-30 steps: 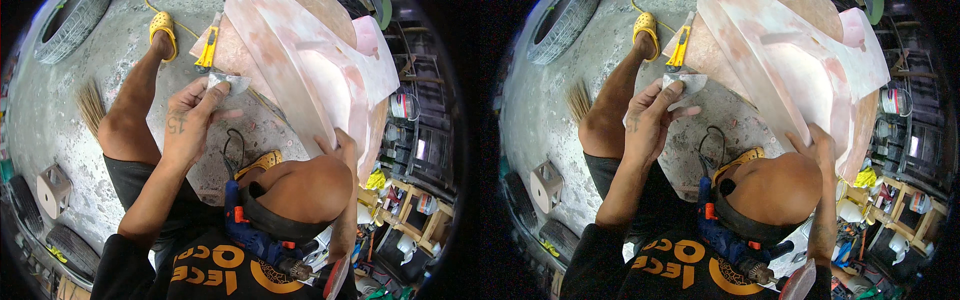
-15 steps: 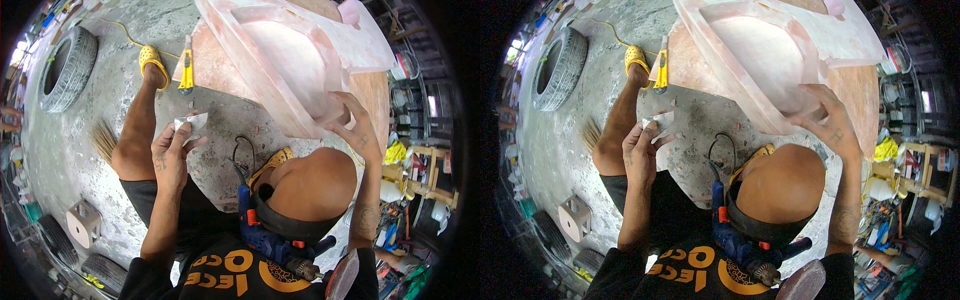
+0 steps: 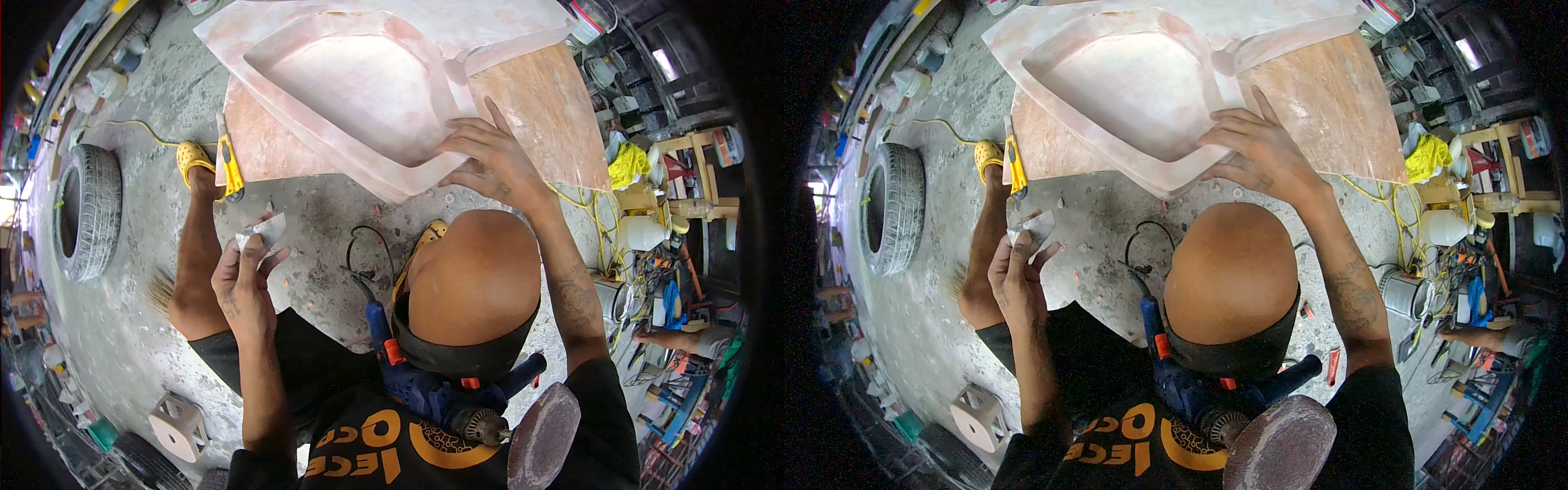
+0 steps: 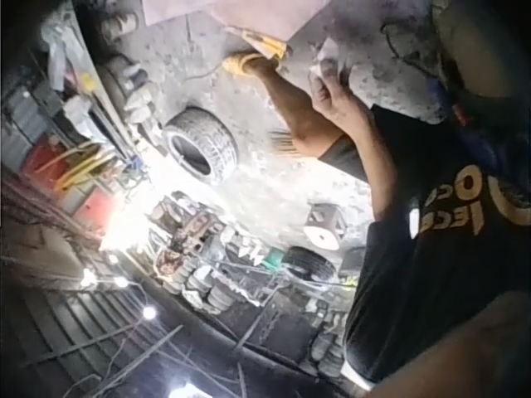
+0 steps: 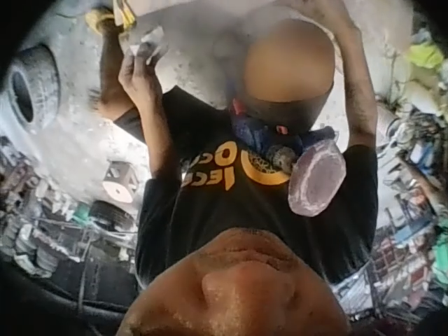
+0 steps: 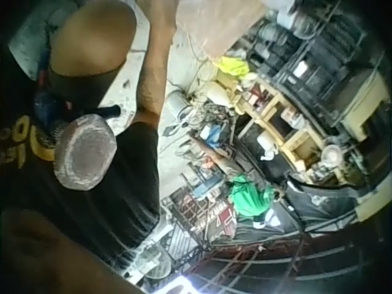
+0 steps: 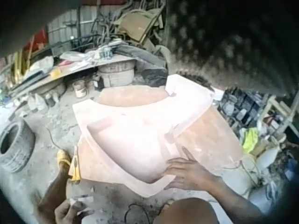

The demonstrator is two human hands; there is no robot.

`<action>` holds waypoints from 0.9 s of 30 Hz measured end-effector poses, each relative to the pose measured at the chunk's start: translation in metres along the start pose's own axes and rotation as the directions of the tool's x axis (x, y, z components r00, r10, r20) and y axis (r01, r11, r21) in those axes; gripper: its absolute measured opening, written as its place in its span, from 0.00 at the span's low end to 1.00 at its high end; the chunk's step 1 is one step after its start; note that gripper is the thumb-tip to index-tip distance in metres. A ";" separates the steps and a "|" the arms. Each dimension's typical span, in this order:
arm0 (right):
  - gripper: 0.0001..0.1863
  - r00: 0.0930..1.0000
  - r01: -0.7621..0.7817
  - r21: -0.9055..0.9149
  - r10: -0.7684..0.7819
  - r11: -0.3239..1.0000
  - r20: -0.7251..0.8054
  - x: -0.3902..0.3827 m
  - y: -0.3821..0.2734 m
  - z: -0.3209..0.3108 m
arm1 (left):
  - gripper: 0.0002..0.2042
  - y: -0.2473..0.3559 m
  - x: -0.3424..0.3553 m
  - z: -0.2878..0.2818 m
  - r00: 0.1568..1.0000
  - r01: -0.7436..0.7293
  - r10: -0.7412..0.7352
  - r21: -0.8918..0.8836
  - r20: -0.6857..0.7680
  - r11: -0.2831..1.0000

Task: Sanding and shaping a custom fiberglass automotive part using a power drill with a sanding disc attachment.

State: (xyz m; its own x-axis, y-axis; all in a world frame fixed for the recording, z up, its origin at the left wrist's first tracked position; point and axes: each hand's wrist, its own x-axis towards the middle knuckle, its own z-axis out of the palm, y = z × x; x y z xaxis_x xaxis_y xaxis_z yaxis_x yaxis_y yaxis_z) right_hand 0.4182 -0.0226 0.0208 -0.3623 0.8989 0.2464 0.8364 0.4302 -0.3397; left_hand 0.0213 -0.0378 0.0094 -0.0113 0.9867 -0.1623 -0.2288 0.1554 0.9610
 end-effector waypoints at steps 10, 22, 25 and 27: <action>0.25 0.996 0.059 0.116 -0.052 0.992 -0.068 0.072 -0.028 0.043 | 0.12 0.001 -0.009 0.016 1.000 0.017 -0.017 0.065 -0.001 0.998; 0.46 0.968 -0.191 -0.241 0.143 0.951 -0.206 0.094 0.165 -0.043 | 0.17 0.032 0.029 0.055 0.937 -0.349 0.292 0.487 0.192 0.801; 0.47 0.977 -0.212 -0.356 0.187 0.910 -0.104 0.112 0.164 -0.044 | 0.11 0.045 0.068 0.085 0.855 -0.517 0.424 0.565 0.299 0.643; 0.47 0.975 -0.219 -0.369 0.212 0.903 -0.059 0.119 0.169 -0.052 | 0.09 0.064 0.067 0.098 0.888 -0.456 0.295 0.587 0.353 0.669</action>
State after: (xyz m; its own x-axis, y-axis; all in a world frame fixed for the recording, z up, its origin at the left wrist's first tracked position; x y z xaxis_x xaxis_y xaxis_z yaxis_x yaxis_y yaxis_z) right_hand 0.5379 0.1526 0.0400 -0.1515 0.9632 0.2222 0.9866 0.1611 -0.0257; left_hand 0.1008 0.0430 0.0824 0.2661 0.9389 0.2182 0.4233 -0.3172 0.8486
